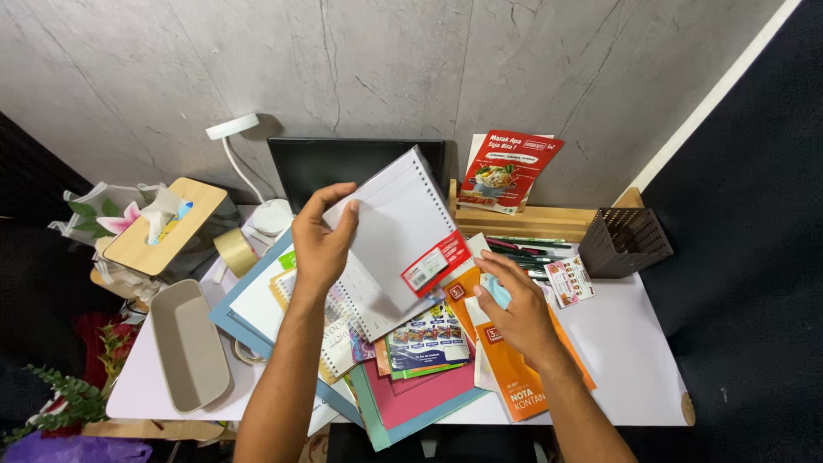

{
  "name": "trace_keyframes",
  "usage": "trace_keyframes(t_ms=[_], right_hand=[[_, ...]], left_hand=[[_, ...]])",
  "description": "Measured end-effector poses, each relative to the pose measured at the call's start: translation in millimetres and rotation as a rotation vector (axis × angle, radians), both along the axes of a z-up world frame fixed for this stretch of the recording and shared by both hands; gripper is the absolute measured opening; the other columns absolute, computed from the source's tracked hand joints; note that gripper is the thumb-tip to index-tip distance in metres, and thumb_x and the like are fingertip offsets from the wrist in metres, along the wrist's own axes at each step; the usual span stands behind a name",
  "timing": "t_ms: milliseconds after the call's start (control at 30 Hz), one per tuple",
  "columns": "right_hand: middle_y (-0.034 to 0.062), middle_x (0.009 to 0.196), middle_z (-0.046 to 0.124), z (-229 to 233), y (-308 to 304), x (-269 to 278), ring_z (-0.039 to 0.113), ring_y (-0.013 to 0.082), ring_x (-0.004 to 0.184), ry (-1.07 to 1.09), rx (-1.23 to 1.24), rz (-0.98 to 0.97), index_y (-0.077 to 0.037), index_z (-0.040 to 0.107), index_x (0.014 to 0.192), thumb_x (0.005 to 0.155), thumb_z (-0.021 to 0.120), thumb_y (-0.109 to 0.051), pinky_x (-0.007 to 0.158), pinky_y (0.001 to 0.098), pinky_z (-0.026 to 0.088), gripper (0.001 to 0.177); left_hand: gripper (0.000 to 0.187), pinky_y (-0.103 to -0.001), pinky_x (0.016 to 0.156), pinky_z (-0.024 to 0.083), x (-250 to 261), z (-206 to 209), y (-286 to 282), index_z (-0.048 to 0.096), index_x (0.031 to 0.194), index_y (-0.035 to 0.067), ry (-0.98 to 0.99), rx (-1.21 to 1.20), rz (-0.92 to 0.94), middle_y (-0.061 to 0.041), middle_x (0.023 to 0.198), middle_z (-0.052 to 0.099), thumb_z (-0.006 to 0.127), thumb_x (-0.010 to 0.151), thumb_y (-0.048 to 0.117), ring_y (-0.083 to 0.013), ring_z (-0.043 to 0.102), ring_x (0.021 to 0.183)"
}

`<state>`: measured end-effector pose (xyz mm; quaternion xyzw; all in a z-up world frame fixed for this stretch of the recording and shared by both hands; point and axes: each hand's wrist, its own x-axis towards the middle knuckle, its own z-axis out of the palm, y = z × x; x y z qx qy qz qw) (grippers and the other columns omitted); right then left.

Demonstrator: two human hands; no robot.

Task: The person wipes the covers of several stationery items, including notebooks and a loose-leaf pad, using a light blue cloth. They handle each item individually, wipe its surface, and then place it into a wooden organizer on the desk.

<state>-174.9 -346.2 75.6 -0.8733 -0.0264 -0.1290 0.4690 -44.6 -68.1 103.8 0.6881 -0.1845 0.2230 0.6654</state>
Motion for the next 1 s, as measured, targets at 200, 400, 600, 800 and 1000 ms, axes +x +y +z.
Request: trace_keyframes(t_ms=[200, 400, 600, 800, 1000], right_hand=[[0.0137, 0.136, 0.064, 27.3, 30.3, 10.7, 0.063, 0.0295, 0.124, -0.372, -0.252, -0.009, -0.003, 0.067, 0.128, 0.082, 0.082, -0.023, 0.103, 0.0419, 0.051, 0.052], [0.014, 0.117, 0.073, 5.6, 36.5, 18.5, 0.074, 0.0309, 0.097, -0.525, -0.511, -0.147, -0.003, 0.069, 0.122, 0.081, 0.081, -0.021, 0.083, 0.0415, 0.059, 0.046], [0.0124, 0.096, 0.077, -11.3, 1.3, 39.3, 0.076, 0.0233, 0.074, -0.425, -0.384, -0.312, -0.003, 0.073, 0.123, 0.098, 0.073, -0.015, 0.063, 0.0355, 0.06, 0.027], [0.0101, 0.098, 0.076, -5.8, -64.5, 65.6, 0.064, 0.0128, 0.085, -0.212, 0.226, -0.322, 0.002, 0.068, 0.123, 0.103, 0.065, -0.015, 0.078, 0.0297, 0.052, 0.026], [0.009, 0.118, 0.074, -15.0, -111.3, 104.6, 0.066, 0.0102, 0.105, -0.208, 0.543, -0.176, 0.001, 0.064, 0.123, 0.105, 0.059, -0.01, 0.093, 0.0265, 0.053, 0.022]], left_hand=[[0.015, -0.022, 0.066, 0.05, 4.9, 5.9, -43.2, 0.07, 0.113, 0.003, 0.089, -0.145, 0.006, -0.005, 0.105, 0.07, 0.069, 0.099, 0.009, -0.0075, 0.061, 0.092], [0.017, -0.023, 0.054, 0.046, 4.7, -7.4, -86.8, 0.068, 0.112, 0.002, 0.344, -0.431, -0.076, -0.003, 0.099, 0.064, 0.068, 0.098, 0.01, -0.0094, 0.051, 0.077], [0.034, -0.023, 0.092, 0.052, 0.1, -5.6, -101.0, 0.053, 0.131, 0.004, 0.107, -0.43, -0.347, -0.008, 0.115, 0.062, 0.064, 0.101, 0.015, -0.0099, 0.064, 0.105], [0.044, -0.031, 0.087, 0.058, 27.1, -25.5, -128.2, 0.052, 0.136, -0.002, 0.168, -0.14, -0.181, -0.014, 0.129, 0.059, 0.066, 0.101, 0.02, -0.0174, 0.068, 0.103], [0.037, -0.027, 0.082, 0.06, 72.3, -43.4, -171.2, 0.066, 0.133, -0.002, 0.232, 0.035, -0.204, -0.009, 0.109, 0.077, 0.067, 0.101, 0.019, -0.0122, 0.073, 0.093]])
